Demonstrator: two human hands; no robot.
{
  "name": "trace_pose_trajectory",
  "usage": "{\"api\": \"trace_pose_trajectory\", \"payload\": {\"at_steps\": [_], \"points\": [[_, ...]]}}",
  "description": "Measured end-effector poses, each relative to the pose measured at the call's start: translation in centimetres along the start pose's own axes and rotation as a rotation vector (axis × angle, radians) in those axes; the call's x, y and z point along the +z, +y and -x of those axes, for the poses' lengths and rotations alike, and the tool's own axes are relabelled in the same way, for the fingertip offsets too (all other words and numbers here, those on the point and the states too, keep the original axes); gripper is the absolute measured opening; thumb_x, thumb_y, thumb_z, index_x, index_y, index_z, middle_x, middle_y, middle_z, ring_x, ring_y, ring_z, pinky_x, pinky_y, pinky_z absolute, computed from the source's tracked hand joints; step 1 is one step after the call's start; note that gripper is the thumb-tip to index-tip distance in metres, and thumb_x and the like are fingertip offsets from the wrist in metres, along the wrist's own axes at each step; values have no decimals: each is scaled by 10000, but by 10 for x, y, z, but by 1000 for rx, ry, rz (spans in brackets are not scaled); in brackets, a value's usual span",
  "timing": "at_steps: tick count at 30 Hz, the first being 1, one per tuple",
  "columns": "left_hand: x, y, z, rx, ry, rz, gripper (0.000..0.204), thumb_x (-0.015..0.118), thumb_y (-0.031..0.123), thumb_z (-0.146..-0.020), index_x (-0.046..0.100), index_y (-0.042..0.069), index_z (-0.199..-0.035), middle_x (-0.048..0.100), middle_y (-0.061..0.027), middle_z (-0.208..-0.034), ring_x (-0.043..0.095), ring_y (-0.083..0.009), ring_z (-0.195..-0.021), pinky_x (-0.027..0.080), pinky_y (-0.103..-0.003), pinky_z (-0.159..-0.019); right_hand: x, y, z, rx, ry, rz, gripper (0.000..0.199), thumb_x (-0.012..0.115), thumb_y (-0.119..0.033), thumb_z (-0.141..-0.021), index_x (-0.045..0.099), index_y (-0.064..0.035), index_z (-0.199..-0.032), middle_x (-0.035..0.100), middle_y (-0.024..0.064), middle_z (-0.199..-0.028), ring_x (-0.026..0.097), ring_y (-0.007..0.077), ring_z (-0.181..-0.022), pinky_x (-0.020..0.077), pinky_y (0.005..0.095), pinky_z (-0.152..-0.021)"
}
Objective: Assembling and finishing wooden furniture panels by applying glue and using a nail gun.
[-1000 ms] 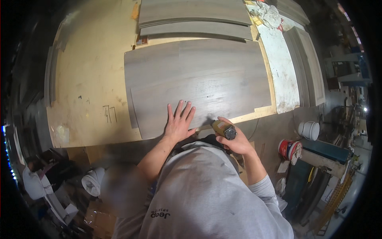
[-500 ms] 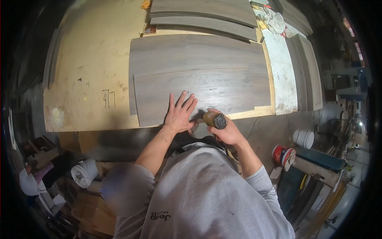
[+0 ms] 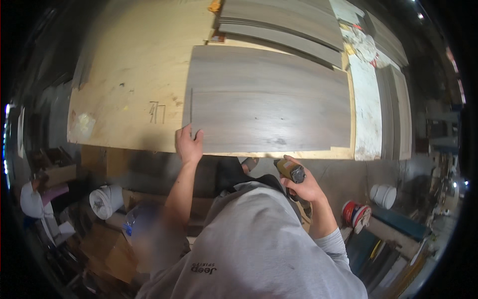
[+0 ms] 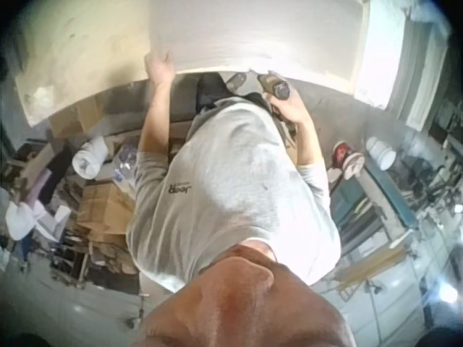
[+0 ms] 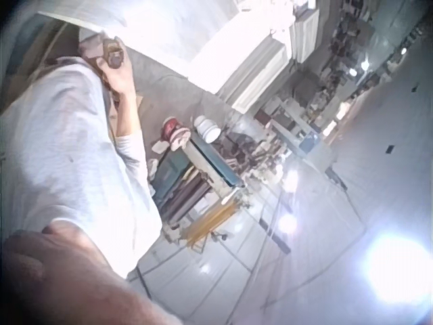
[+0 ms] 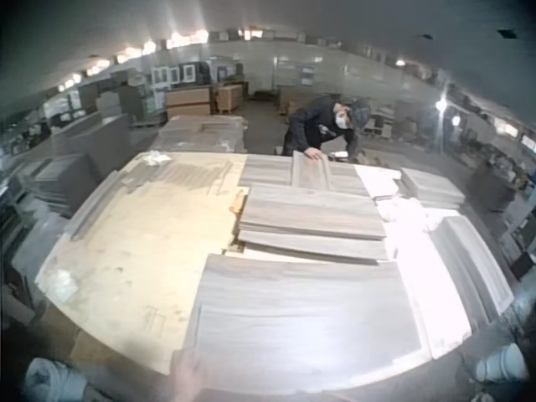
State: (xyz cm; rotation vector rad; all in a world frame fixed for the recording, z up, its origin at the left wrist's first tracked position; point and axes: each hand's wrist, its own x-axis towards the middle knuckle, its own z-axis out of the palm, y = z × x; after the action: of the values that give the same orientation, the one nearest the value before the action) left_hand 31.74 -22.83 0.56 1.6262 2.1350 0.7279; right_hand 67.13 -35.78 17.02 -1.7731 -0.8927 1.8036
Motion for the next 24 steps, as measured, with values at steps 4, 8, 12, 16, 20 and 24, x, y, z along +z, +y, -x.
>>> {"api": "trace_pose_trajectory", "payload": {"at_steps": [4, 8, 12, 16, 20, 24], "points": [[4, 5, -10, -105, -51, 120, 427, 844, 279, -810, 679, 38, -1121, 644, -125, -1063, 612, -328, -1057, 489, -455, -929, 21, -40, -18, -26, -37, -5, 782, 768, -96, -865, 419, -137, -1565, 661, 27, -1010, 553, 97, -617, 470, 256, -554], [-7, 14, -9, -139, -61, 93, 372, 867, 259, -783, 686, 50, -1032, 662, -115, -1027, 634, -310, -1012, 498, -448, -902, 52, -89, -47, -99, -119, 2, 766, 740, -94, -876, 405, -109, -1565, 655, 48, -993, 541, 91, -596, 459, 249, -524], [-16, 12, -7, -150, -66, 147, 359, 866, 273, -783, 674, 58, -997, 665, -109, -1017, 640, -312, -989, 495, -455, -882, 97, -143, -91, -85, -251, 75, 746, 752, -106, -876, 432, -120, -1549, 631, 44, -928, 529, 93, -560, 451, 257, -511], [-23, 15, -9, -168, -104, 183, 362, 863, 299, -785, 650, 59, -954, 647, -97, -974, 631, -316, -962, 474, -474, -857, 143, -170, -149, -41, -389, 236, 735, 749, -167, -869, 448, -117, -1538, 642, 45, -902, 556, 105, -560, 469, 267, -512], [-23, 17, -7, -166, -63, 198, 349, 858, 283, -778, 632, 62, -924, 626, -95, -940, 622, -328, -944, 458, -491, -856, 170, -173, -189, 21, -371, 390, 741, 767, -253, -843, 479, -116, -1512, 660, 53, -906, 581, 118, -564, 507, 269, -524], [-26, 16, -9, -139, -33, 199, 340, 844, 268, -784, 631, 66, -955, 626, -99, -969, 617, -328, -991, 449, -492, -906, 180, -178, -196, 44, -379, 504, 749, 773, -260, -836, 479, -127, -1512, 668, 55, -921, 583, 119, -563, 506, 272, -517]]}}
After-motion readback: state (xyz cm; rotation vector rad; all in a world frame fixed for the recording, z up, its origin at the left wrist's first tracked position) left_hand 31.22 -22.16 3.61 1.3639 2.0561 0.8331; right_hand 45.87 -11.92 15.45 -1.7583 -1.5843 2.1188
